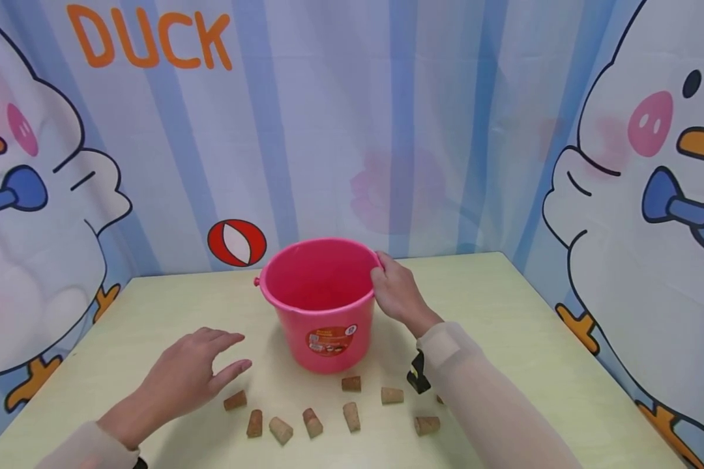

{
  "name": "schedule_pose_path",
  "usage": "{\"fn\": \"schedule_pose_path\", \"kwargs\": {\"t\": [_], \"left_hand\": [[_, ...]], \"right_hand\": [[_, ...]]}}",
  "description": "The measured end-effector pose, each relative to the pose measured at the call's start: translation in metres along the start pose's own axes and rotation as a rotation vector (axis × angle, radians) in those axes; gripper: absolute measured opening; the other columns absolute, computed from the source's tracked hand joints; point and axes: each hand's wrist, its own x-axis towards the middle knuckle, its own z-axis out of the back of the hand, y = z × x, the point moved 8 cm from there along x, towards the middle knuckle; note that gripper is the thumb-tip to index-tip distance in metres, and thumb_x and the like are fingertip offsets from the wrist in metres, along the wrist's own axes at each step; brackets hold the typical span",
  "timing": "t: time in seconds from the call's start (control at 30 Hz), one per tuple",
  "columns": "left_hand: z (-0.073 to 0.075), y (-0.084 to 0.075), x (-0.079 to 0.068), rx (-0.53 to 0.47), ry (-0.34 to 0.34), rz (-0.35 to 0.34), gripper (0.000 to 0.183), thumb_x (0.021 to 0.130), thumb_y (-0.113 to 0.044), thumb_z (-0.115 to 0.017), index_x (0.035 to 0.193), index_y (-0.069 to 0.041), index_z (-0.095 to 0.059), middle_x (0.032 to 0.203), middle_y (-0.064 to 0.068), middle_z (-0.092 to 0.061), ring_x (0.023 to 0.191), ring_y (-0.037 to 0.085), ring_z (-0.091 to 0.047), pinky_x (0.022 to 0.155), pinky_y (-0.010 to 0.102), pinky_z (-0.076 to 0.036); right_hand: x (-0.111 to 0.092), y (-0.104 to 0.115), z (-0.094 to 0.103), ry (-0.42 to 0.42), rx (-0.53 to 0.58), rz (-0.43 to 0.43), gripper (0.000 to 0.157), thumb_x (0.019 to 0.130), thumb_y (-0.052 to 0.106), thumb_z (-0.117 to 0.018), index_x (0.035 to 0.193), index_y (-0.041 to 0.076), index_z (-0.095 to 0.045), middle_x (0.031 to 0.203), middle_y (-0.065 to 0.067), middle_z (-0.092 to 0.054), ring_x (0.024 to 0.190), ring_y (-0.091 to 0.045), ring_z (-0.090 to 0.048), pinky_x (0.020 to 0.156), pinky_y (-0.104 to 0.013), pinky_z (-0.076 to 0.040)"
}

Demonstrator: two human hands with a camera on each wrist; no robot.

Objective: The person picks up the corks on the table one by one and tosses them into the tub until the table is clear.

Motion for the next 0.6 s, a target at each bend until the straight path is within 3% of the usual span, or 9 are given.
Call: {"fn": "schedule_pose_path", "kwargs": {"t": [0.6], "left_hand": [[-0.023,0.007,-0.010,-0.045,0.152,0.023,0.045,0.087,-0.041,-0.081,0.120,-0.012,-0.075,0.113,0.006,-0.075,0.109,0.027,-0.067,0.093,0.049,-0.057]], "right_hand": [[-0.001,0.000,-0.001,0.004,-0.002,0.011,0.056,0.108,0.025,-0.030,0.159,0.003,-0.033,0.143,-0.017,-0.056,0.123,-0.033,-0.057,0.105,-0.053,-0.049]]}}
